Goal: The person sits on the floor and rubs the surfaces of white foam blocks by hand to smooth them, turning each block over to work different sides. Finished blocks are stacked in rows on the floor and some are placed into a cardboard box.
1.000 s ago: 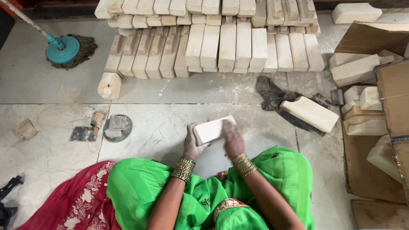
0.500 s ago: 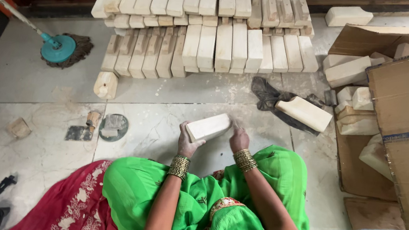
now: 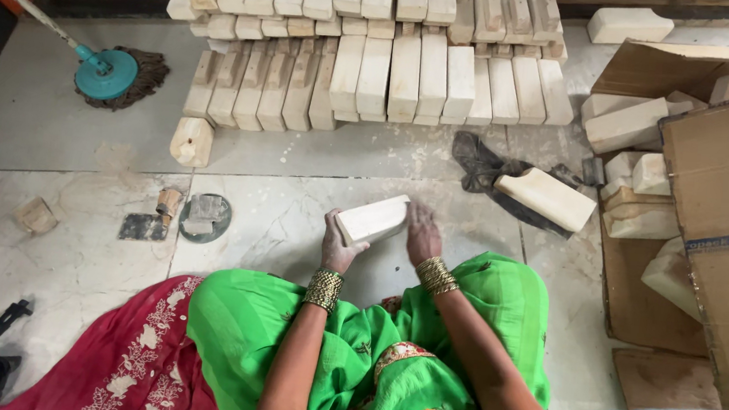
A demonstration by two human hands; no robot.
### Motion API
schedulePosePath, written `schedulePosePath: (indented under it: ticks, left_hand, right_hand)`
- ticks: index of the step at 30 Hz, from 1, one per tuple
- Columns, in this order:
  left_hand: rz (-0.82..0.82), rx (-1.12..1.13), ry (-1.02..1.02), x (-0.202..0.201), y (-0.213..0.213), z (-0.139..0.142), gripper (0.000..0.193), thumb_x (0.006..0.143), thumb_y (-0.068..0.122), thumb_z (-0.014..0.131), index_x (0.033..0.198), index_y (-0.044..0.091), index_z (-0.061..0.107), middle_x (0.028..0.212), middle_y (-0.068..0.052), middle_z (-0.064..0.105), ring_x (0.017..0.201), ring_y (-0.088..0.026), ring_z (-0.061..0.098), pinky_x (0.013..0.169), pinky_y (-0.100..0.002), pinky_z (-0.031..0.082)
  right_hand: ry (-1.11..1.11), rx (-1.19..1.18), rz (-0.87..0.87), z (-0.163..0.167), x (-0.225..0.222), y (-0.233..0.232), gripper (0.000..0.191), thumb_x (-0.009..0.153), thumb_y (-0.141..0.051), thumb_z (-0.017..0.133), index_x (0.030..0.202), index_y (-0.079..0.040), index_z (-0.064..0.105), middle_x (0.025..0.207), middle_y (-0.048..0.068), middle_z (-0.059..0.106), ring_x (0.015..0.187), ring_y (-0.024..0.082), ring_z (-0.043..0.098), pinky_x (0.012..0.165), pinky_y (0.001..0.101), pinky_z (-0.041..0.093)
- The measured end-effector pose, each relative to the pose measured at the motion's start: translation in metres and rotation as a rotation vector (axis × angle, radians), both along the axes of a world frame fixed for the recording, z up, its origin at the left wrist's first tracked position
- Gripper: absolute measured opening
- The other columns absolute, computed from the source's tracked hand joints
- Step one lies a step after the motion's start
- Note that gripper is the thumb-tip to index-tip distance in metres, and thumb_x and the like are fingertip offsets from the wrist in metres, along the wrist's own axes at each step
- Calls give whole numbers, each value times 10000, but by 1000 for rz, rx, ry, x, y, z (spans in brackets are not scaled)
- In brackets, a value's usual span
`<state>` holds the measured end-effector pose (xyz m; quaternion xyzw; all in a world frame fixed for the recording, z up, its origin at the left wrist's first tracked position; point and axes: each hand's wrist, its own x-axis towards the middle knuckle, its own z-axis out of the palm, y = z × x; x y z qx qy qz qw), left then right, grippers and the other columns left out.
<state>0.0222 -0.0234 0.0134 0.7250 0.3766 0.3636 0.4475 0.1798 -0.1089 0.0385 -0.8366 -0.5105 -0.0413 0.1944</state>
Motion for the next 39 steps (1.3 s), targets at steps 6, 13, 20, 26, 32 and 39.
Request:
schedulePosePath:
  ticks: [6,13,20,26,32,39]
  left_hand:
    - [26,-68,29,3,1,-3,963,637,84,956,1366,115,327,1229,-177,644,1126,-306,671,941,-398,561]
    - [24,-30,24,-2,1,-6,993,595,46,945,1379,97,338,1264,-192,626,1147,-310,660,970,-389,555]
    - [173,133,77,-8,6,2,1061,488,28,973,1384,85,408,1329,-195,540,1240,-379,538,1045,-443,474]
    - [182,194,314,-13,9,-2,1003,475,128,990,1335,95,474,1342,-146,533,1285,-362,488,1110,-451,420]
    - [73,473,839,-6,0,-1,1134,541,373,983,1454,92,371,1457,-112,454,1379,-305,414,1196,-559,273]
    - [-27,457,983,7,1,5,1105,726,517,870,1588,105,314,1417,-123,520,1296,-340,505,1128,-540,372]
  right_hand:
    - [79,139,321,-1,-44,-15,853,764,148,487,1573,-88,358,1605,161,399,1477,345,420,1217,475,331]
    - [197,94,-12,6,-13,-9,736,832,113,452,1529,-123,440,1494,188,532,1298,370,569,1049,437,498]
    - [348,217,-72,9,13,-9,631,783,88,497,1349,-150,641,1117,239,666,1000,447,653,849,513,555]
    - [416,313,-3,6,4,-9,548,779,62,524,1237,-148,739,944,262,681,872,471,664,767,547,560]
    - [387,134,-134,4,5,-5,358,872,1,565,1135,-134,767,961,243,710,928,428,697,868,506,583]
    - [419,313,-16,1,5,-5,511,790,50,540,1228,-126,735,949,272,684,888,478,657,787,544,555]
